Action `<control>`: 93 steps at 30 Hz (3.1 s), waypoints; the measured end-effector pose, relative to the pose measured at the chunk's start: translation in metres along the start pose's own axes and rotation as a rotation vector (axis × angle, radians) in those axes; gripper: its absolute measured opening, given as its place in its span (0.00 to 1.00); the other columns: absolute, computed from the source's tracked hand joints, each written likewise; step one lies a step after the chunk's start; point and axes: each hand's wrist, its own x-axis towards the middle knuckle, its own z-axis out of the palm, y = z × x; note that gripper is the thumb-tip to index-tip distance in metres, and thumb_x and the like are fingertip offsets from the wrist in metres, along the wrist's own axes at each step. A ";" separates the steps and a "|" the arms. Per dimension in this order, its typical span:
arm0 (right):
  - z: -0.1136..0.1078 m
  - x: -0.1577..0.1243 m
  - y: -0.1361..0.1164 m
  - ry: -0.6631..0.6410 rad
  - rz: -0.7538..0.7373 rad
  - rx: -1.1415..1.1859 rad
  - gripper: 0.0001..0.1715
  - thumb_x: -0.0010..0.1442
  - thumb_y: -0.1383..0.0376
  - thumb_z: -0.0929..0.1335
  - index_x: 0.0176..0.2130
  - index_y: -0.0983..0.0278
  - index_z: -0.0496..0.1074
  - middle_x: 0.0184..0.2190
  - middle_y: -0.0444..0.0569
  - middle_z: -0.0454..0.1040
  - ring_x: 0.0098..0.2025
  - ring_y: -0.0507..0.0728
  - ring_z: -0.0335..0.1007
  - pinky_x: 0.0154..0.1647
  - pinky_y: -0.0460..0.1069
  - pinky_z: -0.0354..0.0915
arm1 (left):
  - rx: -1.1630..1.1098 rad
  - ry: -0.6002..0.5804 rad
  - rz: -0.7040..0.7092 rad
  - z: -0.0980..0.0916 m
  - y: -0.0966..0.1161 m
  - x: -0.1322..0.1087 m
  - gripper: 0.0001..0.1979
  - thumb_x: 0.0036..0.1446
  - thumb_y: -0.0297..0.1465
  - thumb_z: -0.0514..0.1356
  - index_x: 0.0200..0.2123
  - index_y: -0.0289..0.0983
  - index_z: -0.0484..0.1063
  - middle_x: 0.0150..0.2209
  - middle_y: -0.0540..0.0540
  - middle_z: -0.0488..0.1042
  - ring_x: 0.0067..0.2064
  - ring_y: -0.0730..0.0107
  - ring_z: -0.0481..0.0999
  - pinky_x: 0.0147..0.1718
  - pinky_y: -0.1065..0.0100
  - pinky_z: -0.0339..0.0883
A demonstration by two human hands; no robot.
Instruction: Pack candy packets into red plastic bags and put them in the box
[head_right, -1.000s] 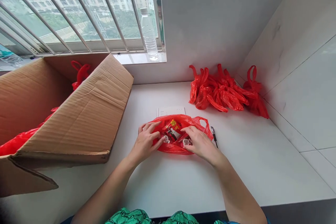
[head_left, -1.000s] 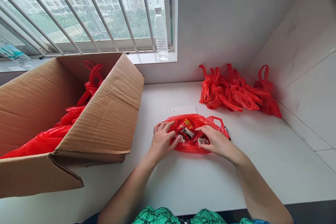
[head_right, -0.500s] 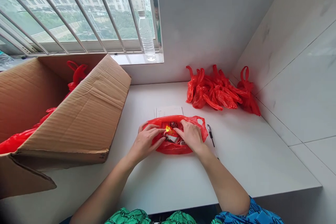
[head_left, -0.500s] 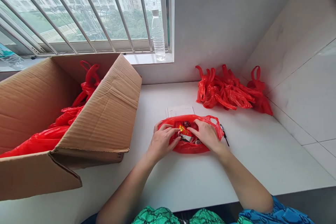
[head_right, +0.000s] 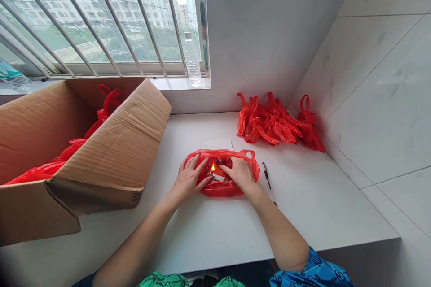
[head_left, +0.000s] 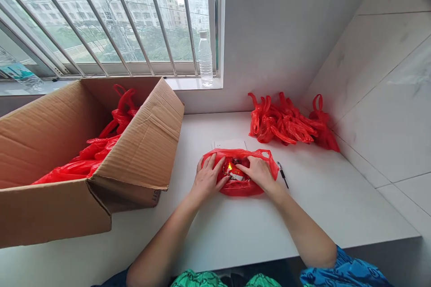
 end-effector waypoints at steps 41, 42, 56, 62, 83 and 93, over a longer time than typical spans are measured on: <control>0.008 -0.028 -0.049 -0.279 -0.074 1.126 0.24 0.60 0.49 0.69 0.25 0.62 0.63 0.23 0.40 0.58 0.27 0.50 0.55 0.29 0.46 0.58 | -0.404 0.275 -0.008 -0.034 0.008 -0.003 0.17 0.71 0.34 0.46 0.29 0.39 0.66 0.28 0.51 0.71 0.34 0.70 0.69 0.54 0.59 0.58; 0.007 -0.029 -0.047 -0.263 -0.078 1.107 0.24 0.60 0.49 0.69 0.25 0.62 0.64 0.23 0.40 0.59 0.27 0.50 0.55 0.29 0.46 0.58 | -0.423 0.270 -0.012 -0.034 0.007 -0.003 0.18 0.71 0.34 0.46 0.29 0.39 0.67 0.28 0.51 0.71 0.34 0.70 0.69 0.55 0.59 0.57; -0.029 -0.029 -0.028 0.131 -0.197 0.476 0.20 0.69 0.52 0.59 0.31 0.59 0.65 0.27 0.45 0.69 0.30 0.55 0.66 0.33 0.50 0.63 | -0.608 0.482 -0.271 -0.039 -0.020 0.003 0.11 0.68 0.38 0.53 0.40 0.39 0.72 0.39 0.47 0.75 0.42 0.66 0.74 0.44 0.65 0.67; -0.023 -0.032 -0.035 -0.052 -0.031 0.912 0.24 0.64 0.44 0.62 0.31 0.58 0.70 0.27 0.44 0.71 0.30 0.56 0.70 0.29 0.50 0.67 | -0.568 0.393 -0.068 -0.045 -0.004 -0.002 0.11 0.69 0.36 0.51 0.38 0.39 0.71 0.35 0.46 0.75 0.39 0.66 0.73 0.42 0.64 0.66; -0.012 -0.034 -0.039 -0.079 -0.128 0.899 0.25 0.65 0.46 0.64 0.26 0.61 0.66 0.21 0.41 0.62 0.24 0.51 0.59 0.25 0.47 0.58 | -0.618 0.037 0.107 -0.041 0.009 -0.004 0.20 0.70 0.37 0.48 0.25 0.38 0.65 0.24 0.51 0.66 0.28 0.72 0.64 0.31 0.69 0.58; -0.043 -0.029 -0.014 0.468 -0.260 0.340 0.20 0.71 0.55 0.60 0.39 0.61 0.76 0.31 0.47 0.78 0.32 0.55 0.72 0.35 0.49 0.65 | -0.631 0.295 -0.307 -0.054 -0.014 -0.003 0.21 0.70 0.44 0.46 0.39 0.39 0.73 0.26 0.51 0.70 0.28 0.72 0.69 0.31 0.71 0.61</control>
